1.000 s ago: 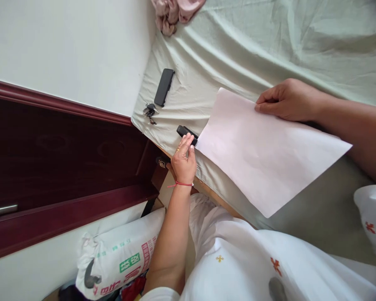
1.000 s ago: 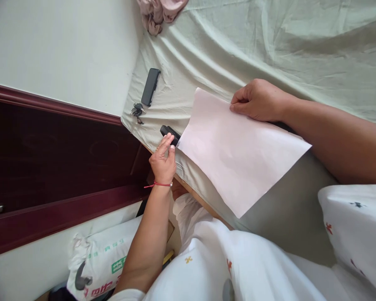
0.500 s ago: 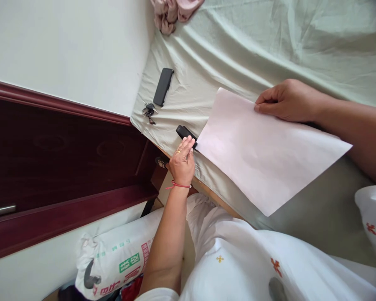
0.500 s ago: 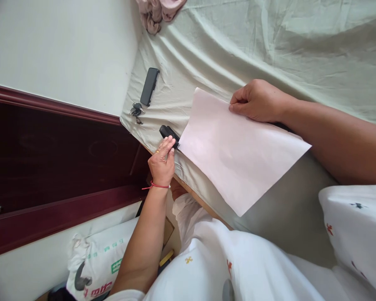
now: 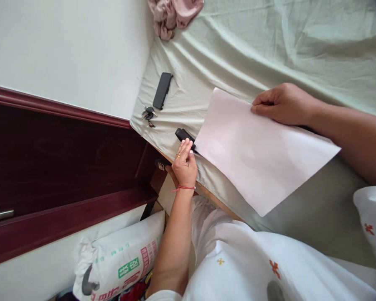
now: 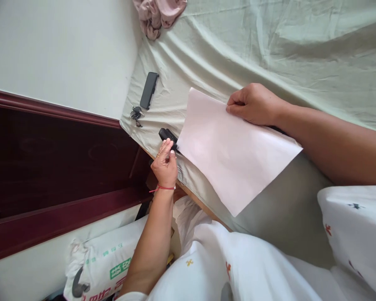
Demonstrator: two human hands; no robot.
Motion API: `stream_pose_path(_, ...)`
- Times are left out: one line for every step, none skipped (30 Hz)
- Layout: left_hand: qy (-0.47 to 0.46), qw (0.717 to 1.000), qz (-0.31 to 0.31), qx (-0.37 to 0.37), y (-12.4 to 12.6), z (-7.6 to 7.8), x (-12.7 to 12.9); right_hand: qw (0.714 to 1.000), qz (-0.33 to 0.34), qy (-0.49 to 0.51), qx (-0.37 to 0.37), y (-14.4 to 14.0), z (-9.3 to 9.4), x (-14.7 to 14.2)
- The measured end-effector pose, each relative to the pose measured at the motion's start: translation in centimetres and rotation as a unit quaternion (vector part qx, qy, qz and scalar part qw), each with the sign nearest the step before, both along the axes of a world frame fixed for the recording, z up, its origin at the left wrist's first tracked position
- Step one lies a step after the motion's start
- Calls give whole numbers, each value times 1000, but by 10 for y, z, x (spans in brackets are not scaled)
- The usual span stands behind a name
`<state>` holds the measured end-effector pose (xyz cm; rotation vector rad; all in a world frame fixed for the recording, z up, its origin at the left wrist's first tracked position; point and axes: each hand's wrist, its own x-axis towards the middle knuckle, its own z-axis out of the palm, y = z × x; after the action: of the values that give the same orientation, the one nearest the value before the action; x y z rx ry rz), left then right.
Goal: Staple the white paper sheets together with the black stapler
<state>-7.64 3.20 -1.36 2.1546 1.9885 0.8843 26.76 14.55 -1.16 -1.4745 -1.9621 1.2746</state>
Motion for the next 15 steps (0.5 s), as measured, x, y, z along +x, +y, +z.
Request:
stream_pose_path(-8, 1000, 3, 0, 0, 0, 0, 1000, -13, 5, 2, -1, 0, -1)
stream_pose_path(-19, 1000, 6, -3, 0, -1, 1, 1000, -29, 7, 3, -1, 0, -1)
stream_pose_path(-34, 999, 10, -9, -1, -1, 1, 999, -46, 9, 4, -2, 0, -2)
stream_pose_path(-53, 998, 15, -15, -1, -1, 1, 998, -61, 12, 4, -2, 0, -2)
stream_pose_path(-76, 997, 23, -21, -2, -1, 2, 997, -72, 17, 3, -2, -1, -2)
stream_pose_path(-103, 994, 33, -23, -4, -1, 3, 996, -80, 27, 1, -3, -1, -2)
stream_pose_path(-128, 991, 46, -20, -6, -1, 5, 995, -86, 40, -1, -3, -1, -2)
stream_pose_path(-150, 987, 61, -13, -9, -1, 7, 994, -90, 57, -7, -3, -1, -1)
stream_pose_path(-169, 982, 80, -1, -12, 0, 9, 992, -94, 77, -14, -4, -1, -1)
stream_pose_path(-185, 977, 101, 14, -17, 0, 12, 990, -100, 100, -25, -4, 0, -1)
stream_pose_path(-204, 971, 123, 28, -21, 0, 15, 986, -106, 124, -39, -4, 1, 0)
stream_pose_path(-227, 962, 144, 36, -26, 0, 17, 981, -110, 149, -55, -5, 2, 0)
stream_pose_path(-259, 952, 158, 32, -32, 0, 20, 977, -110, 170, -70, -5, 3, 1)
stream_pose_path(-297, 940, 166, 17, -37, -1, 23, 974, -105, 186, -82, -5, 4, 2)
stream_pose_path(-335, 927, 169, -6, -42, -1, 25, 972, -94, 195, -90, -6, 4, 2)
